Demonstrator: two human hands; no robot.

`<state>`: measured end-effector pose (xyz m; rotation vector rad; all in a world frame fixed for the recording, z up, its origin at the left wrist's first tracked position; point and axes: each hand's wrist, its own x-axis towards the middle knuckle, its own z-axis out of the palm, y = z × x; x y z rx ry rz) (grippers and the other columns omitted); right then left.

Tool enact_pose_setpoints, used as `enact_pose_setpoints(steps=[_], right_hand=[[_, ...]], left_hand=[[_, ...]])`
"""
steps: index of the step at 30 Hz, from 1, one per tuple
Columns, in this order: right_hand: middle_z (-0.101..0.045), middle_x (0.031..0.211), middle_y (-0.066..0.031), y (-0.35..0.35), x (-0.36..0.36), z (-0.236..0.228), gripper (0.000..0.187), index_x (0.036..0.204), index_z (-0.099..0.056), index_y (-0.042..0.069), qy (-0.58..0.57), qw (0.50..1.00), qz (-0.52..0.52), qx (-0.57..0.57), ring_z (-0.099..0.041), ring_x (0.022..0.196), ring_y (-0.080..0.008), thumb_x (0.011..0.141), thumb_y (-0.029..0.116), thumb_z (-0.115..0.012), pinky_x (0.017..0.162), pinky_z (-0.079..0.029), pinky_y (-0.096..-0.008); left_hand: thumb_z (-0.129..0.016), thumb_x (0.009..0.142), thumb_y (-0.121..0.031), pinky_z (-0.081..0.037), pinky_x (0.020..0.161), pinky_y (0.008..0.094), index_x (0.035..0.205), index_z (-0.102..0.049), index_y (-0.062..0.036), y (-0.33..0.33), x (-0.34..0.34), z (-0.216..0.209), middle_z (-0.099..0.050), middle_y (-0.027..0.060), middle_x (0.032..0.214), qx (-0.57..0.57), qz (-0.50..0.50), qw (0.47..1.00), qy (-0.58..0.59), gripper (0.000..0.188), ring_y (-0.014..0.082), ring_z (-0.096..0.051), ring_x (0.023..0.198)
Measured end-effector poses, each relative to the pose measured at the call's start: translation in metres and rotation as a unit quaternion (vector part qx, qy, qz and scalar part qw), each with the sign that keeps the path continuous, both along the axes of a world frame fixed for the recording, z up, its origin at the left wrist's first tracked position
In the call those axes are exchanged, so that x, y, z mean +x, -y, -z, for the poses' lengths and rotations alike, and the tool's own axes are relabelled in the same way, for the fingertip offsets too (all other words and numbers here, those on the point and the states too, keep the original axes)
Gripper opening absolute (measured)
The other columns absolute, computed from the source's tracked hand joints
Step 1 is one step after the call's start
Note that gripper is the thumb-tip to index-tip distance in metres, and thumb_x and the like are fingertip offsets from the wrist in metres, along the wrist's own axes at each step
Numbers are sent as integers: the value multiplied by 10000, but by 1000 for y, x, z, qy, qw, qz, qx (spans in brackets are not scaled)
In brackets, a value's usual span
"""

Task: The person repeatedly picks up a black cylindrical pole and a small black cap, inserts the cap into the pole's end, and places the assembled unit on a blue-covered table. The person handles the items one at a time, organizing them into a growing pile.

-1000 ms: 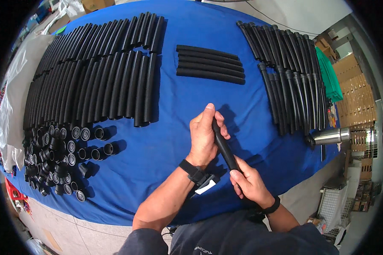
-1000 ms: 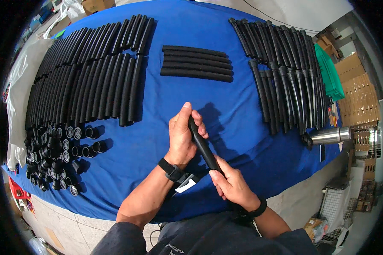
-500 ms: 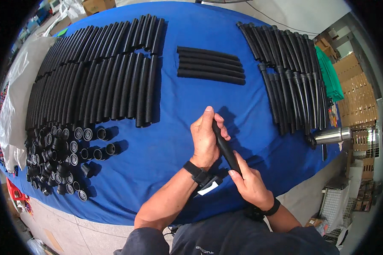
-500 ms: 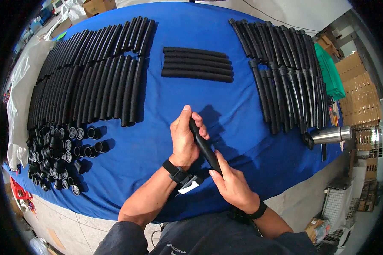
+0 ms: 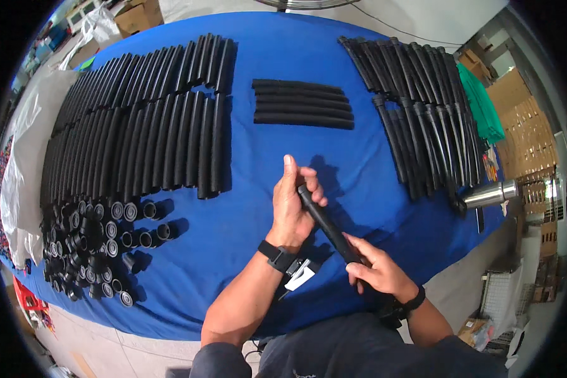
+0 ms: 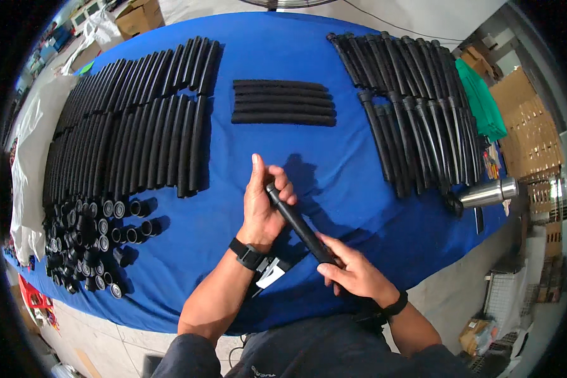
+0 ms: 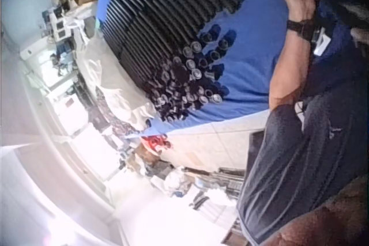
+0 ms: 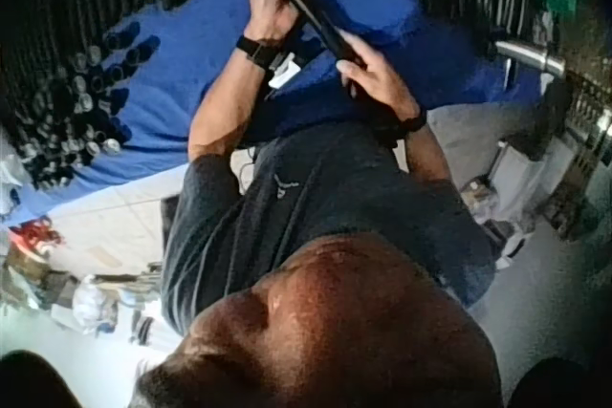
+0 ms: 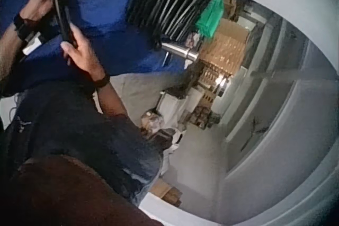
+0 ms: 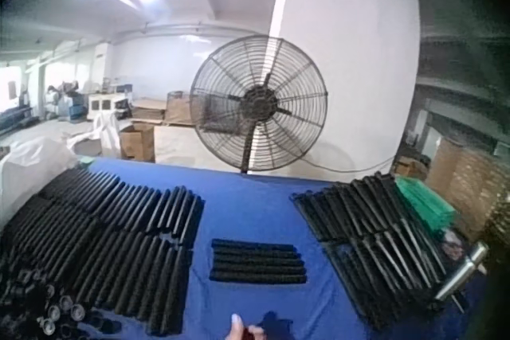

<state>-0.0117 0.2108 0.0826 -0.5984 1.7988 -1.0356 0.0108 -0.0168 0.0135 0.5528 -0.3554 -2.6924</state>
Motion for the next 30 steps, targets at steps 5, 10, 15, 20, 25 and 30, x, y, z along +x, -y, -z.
enact_pose_setpoints(steps=[5, 10, 15, 20, 25, 30], right_hand=[[-632, 819, -167, 5, 8, 6, 761, 1624, -228, 65, -169, 983, -61, 39, -660, 674, -226, 1010, 265, -630, 669, -508, -362], [-655, 921, -301, 7, 12, 8, 714, 1599, -241, 28, -201, 977, -64, 12, -697, 837, -461, 1019, 204, -619, 727, -517, -461], [-665, 940, -305, 3, 14, 16, 719, 1593, -250, 24, -259, 963, -72, -4, -693, 857, -470, 1008, 181, -637, 719, -531, -476], [-671, 933, -304, 4, 15, 13, 737, 1596, -251, 31, -284, 956, -76, 8, -688, 851, -471, 997, 178, -653, 704, -535, -495], [-685, 968, -281, 2, 12, 17, 738, 1595, -266, 39, -279, 957, -72, -19, -694, 844, -458, 991, 192, -660, 695, -549, -489], [-692, 1095, -223, -4, -1, 13, 673, 1549, -370, 40, -412, 908, -76, 12, -707, 846, -426, 978, 228, -673, 709, -572, -484]], left_hand=[[-536, 1048, -536, -369, 497, 284, 818, -584, -115, -8, 1, -8, -476, -14, 656, -8, -24, 999, 48, 483, 116, -440, 532], [-527, 1060, -515, -363, 484, 278, 811, -561, -131, -9, 1, -13, -477, -14, 658, -24, -46, 997, 58, 458, 111, -434, 529], [-538, 1057, -507, -360, 478, 274, 807, -562, -131, -9, 2, -12, -479, -12, 661, -25, -46, 997, 53, 453, 111, -437, 528], [-541, 1054, -510, -386, 477, 304, 806, -561, -86, -9, 1, -9, -476, 13, 654, -26, -53, 997, 55, 492, 138, -455, 513], [-548, 1045, -529, -416, 527, 320, 844, -588, -78, -5, 2, -1, -490, 18, 670, -10, -43, 999, 29, 496, 145, -475, 557], [-558, 1037, -542, -427, 594, 318, 949, -614, -76, -13, -8, -29, -497, 15, 707, -23, -88, 993, 73, 478, 145, -495, 623]])
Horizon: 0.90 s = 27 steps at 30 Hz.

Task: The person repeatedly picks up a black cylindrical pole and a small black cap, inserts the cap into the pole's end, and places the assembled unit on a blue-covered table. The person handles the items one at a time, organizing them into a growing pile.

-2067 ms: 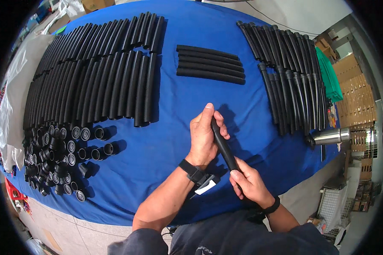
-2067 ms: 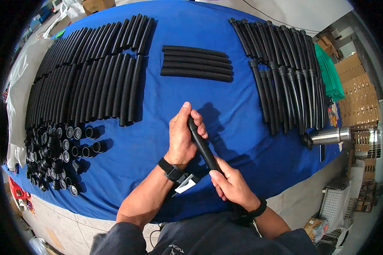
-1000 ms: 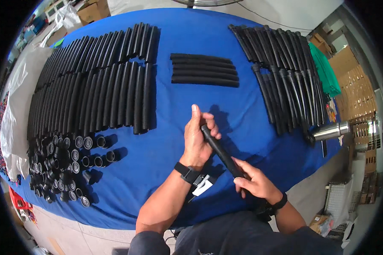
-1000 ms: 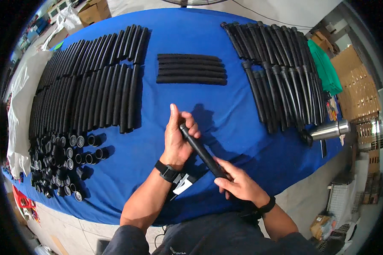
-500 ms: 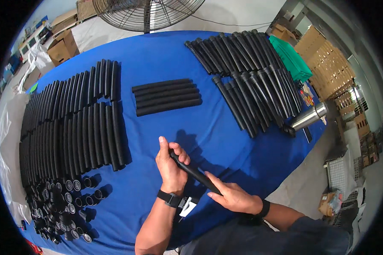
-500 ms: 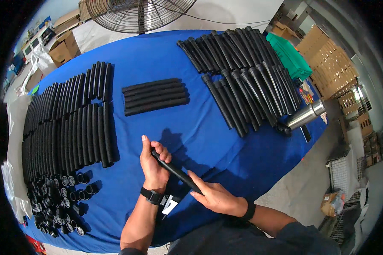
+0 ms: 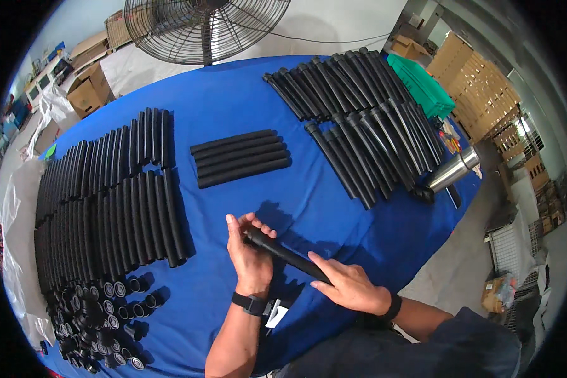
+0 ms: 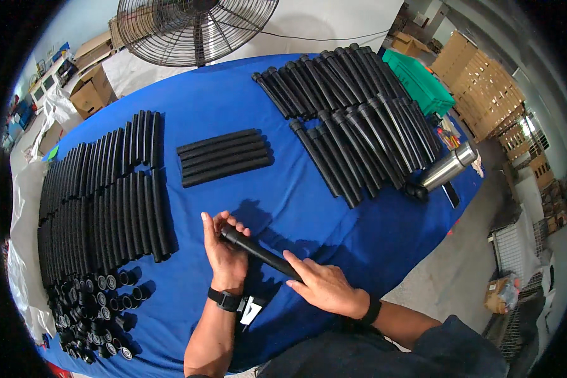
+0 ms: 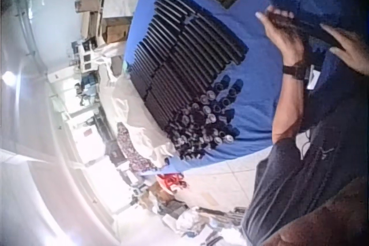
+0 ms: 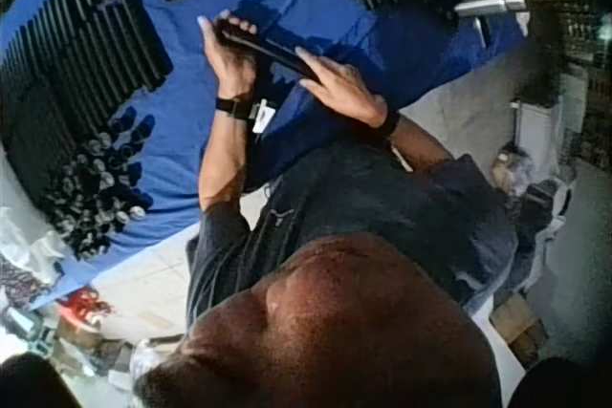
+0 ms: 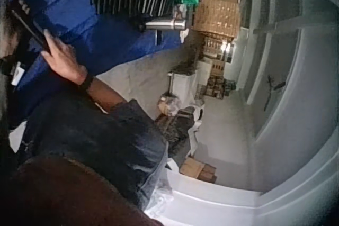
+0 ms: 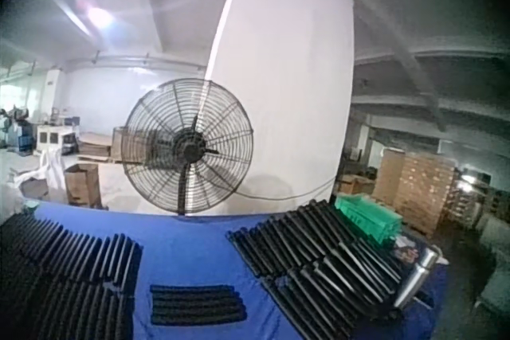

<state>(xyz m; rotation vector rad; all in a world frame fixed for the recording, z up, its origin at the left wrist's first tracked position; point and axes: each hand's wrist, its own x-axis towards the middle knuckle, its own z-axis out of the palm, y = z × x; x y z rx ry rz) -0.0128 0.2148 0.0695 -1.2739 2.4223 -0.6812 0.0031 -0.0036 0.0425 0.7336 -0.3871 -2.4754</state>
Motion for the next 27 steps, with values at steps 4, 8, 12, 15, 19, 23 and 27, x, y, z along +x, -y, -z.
enact_pose_setpoints(steps=[4, 8, 12, 15, 19, 23, 27], right_hand=[[-673, 931, -128, -8, -13, 10, 649, 1529, -389, 34, 226, 969, -31, -92, -679, 668, -251, 999, 287, -668, 585, -542, -386], [-608, 783, -77, 0, -1, -17, 592, 1498, -409, 52, 415, 906, 46, 67, -608, 606, -145, 1029, 350, -615, 542, -477, -337], [-598, 715, -152, -4, 7, -2, 566, 1470, -418, 40, 309, 950, 36, 21, -648, 626, -275, 1022, 326, -613, 606, -483, -403], [-609, 718, -190, -3, 9, 1, 546, 1451, -430, 40, 294, 955, 43, 19, -670, 645, -332, 1015, 308, -620, 608, -482, -422], [-621, 722, -215, -3, 8, 2, 525, 1431, -443, 41, 275, 960, 43, 20, -690, 673, -384, 1007, 285, -632, 596, -478, -445], [-628, 730, -229, 0, 10, -2, 512, 1414, -453, 33, 264, 962, 49, 42, -693, 687, -406, 1004, 276, -639, 592, -478, -456], [-651, 788, -186, 0, 3, -8, 507, 1404, -487, 37, 259, 964, 52, 40, -702, 733, -343, 993, 277, -663, 642, -496, -426]], left_hand=[[-578, 1037, -512, -401, 551, 295, 904, -603, -97, 17, 8, 25, -483, -5, 686, 19, 67, 996, -55, 437, 128, -469, 581], [-569, 1052, -476, -354, 470, 284, 812, -571, -116, 13, 8, 25, -468, -11, 645, 25, 57, 997, -43, 433, 118, -430, 507], [-571, 1050, -476, -355, 466, 284, 806, -572, -118, 11, 8, 24, -478, -8, 645, 26, 50, 998, -39, 433, 119, -431, 501], [-581, 1043, -484, -345, 444, 270, 804, -561, -135, 11, 8, 20, -470, -18, 636, 35, 47, 998, -21, 424, 107, -412, 493], [-587, 1038, -491, -341, 431, 264, 807, -556, -143, 10, 6, 20, -470, -23, 635, 42, 47, 998, -15, 418, 102, -400, 484], [-591, 1035, -490, -349, 443, 262, 817, -561, -140, 12, 9, 26, -476, -25, 644, 37, 51, 997, -34, 414, 104, -413, 495], [-600, 1036, -471, -377, 505, 258, 856, -584, -132, 9, 5, 7, -487, -32, 681, 25, 34, 999, -8, 384, 100, -445, 555]])
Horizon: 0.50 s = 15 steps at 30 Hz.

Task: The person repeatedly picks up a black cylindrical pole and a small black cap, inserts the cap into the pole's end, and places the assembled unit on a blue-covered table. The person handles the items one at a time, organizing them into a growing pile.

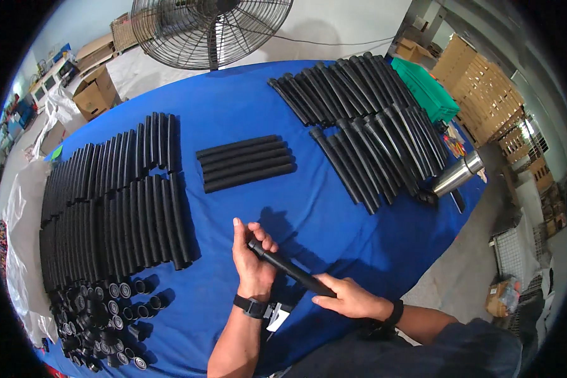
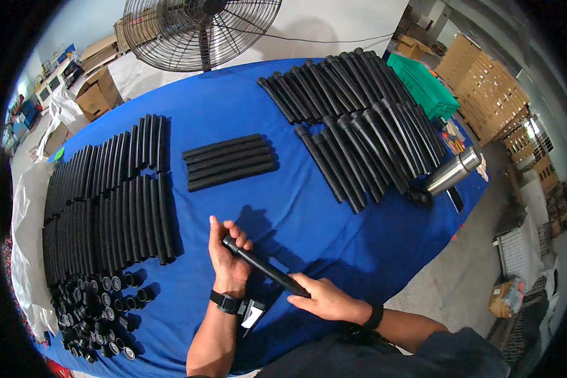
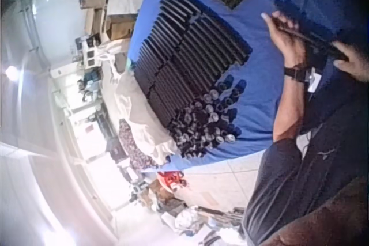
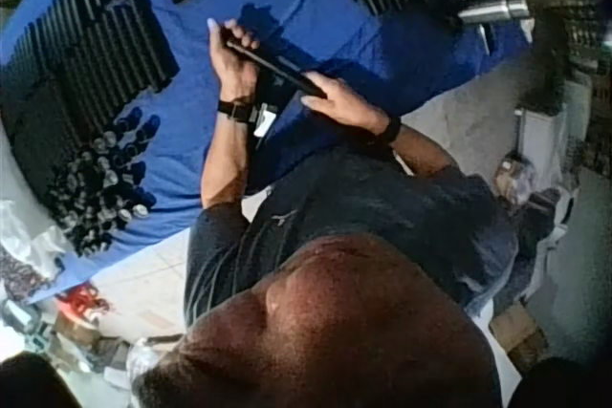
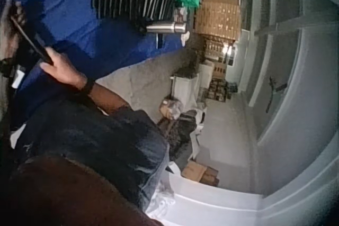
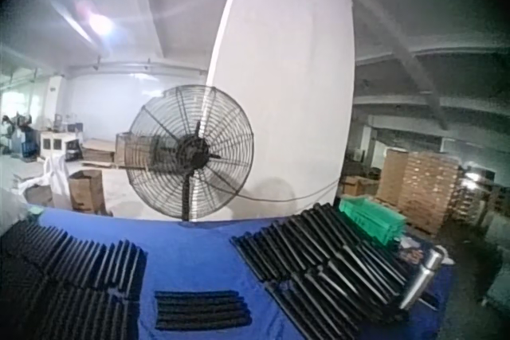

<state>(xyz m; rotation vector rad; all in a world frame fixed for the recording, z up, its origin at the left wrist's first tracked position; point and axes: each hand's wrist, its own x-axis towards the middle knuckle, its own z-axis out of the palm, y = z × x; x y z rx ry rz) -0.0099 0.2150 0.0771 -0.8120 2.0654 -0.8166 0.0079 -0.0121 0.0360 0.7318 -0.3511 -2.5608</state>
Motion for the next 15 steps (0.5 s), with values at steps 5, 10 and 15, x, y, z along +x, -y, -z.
enact_pose_setpoints(steps=[5, 10, 15], right_hand=[[-705, 1028, -224, -4, -21, 11, 488, 1390, -488, 46, -190, 975, -47, -107, -726, 771, -368, 990, 246, -681, 658, -563, -403], [-622, 880, -36, -1, -20, -14, 468, 1369, -474, 54, 443, 895, 19, -60, -581, 585, -71, 1035, 336, -643, 476, -450, -231], [-604, 834, -39, -3, -18, 6, 451, 1382, -482, 40, 209, 977, -37, 10, -579, 573, -80, 1053, 320, -610, 473, -440, -237]], left_hand=[[-630, 1029, -427, -396, 549, 267, 928, -598, -100, -2, -4, -3, -485, -29, 696, -57, -27, 998, -7, 343, 105, -457, 592], [-660, 1016, -399, -399, 532, 274, 952, -599, -78, 10, 5, 29, -479, -16, 673, 32, 45, 990, -129, 332, 114, -457, 574], [-646, 1025, -387, -390, 528, 276, 969, -602, -82, -5, -5, 4, -486, -10, 695, -46, -25, 999, 4, 314, 114, -454, 588]])
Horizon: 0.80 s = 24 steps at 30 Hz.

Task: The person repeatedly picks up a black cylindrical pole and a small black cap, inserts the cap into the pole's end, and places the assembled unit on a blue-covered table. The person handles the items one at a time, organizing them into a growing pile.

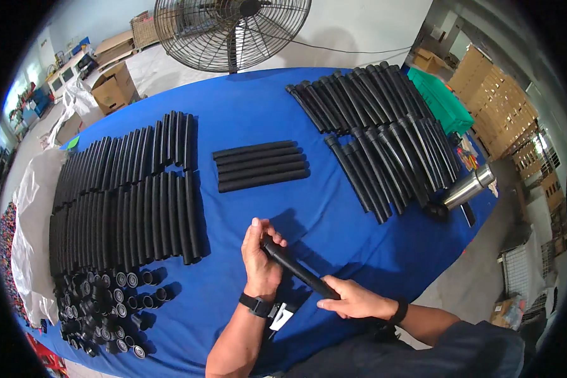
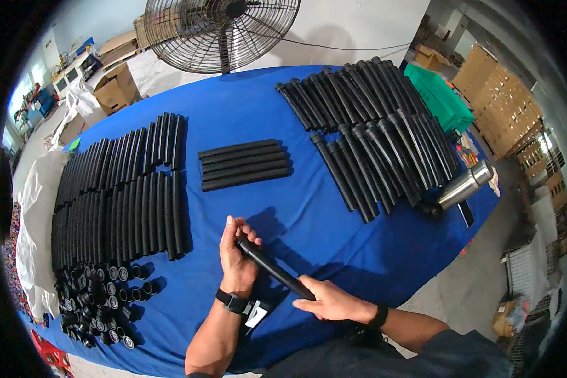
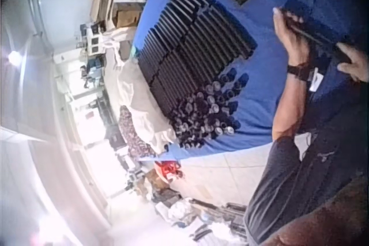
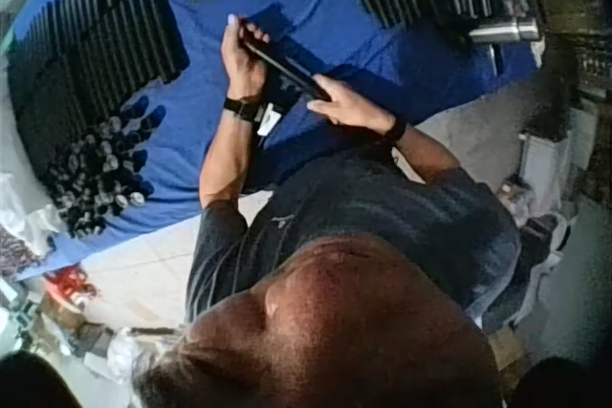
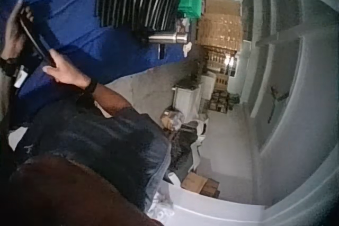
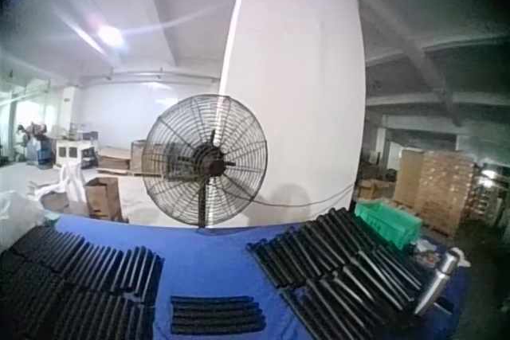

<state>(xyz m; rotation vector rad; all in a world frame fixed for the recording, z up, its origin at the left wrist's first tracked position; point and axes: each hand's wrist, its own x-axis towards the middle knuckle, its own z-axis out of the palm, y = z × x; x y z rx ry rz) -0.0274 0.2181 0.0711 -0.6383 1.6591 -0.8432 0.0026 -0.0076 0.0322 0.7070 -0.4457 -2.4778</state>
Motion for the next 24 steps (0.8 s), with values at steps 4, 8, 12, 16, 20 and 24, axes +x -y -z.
enact_pose_setpoints(steps=[4, 8, 12, 16, 20, 24], right_hand=[[-571, 794, -17, 5, 2, -15, 390, 1356, -516, 39, 161, 983, 82, -31, -558, 557, -67, 1082, 315, -551, 467, -418, -232], [-603, 819, -17, -5, 6, 3, 348, 1311, -554, 57, 239, 961, 114, -78, -568, 565, -67, 1099, 329, -510, 468, -401, -223], [-645, 845, -25, 1, 10, -2, 307, 1244, -572, 64, -209, 975, 3, -74, -620, 619, -100, 1097, 328, -513, 529, -461, -253], [-630, 906, -62, 0, 9, -4, 345, 1303, -524, 34, 230, 959, 147, -69, -602, 634, -103, 1096, 310, -517, 545, -488, -268], [-588, 839, -31, 0, 12, -5, 297, 1260, -533, 33, 319, 933, 134, -99, -568, 602, -89, 1102, 283, -506, 523, -460, -239], [-541, 758, 15, 0, 4, -6, 284, 1142, -565, 49, 12, 993, 85, -79, -517, 557, -62, 1061, 319, -598, 501, -423, -242]], left_hand=[[-641, 1027, -373, -361, 496, 261, 971, -594, -84, 14, 12, 21, -487, -9, 699, 32, 59, 995, -80, 298, 106, -434, 558], [-627, 1033, -370, -352, 482, 256, 974, -586, -82, 12, 8, 22, -482, -12, 698, 56, 69, 991, -104, 297, 100, -419, 542], [-615, 1040, -362, -373, 502, 268, 989, -594, -82, 7, 5, 15, -485, -9, 707, 7, 37, 999, -33, 285, 107, -434, 558], [-606, 1045, -363, -399, 531, 284, 1001, -604, -74, 16, 12, 31, -501, 5, 721, 72, 79, 983, -146, 293, 118, -462, 587], [-625, 1040, -315, -411, 533, 274, 1022, -623, -62, 9, 10, 19, -547, 12, 760, 63, 62, 990, -109, 254, 115, -480, 592], [-700, 995, -242, -420, 557, 242, 979, -674, -45, -6, 2, -2, -593, -7, 762, -218, 43, 975, 25, 199, 83, -516, 613]])
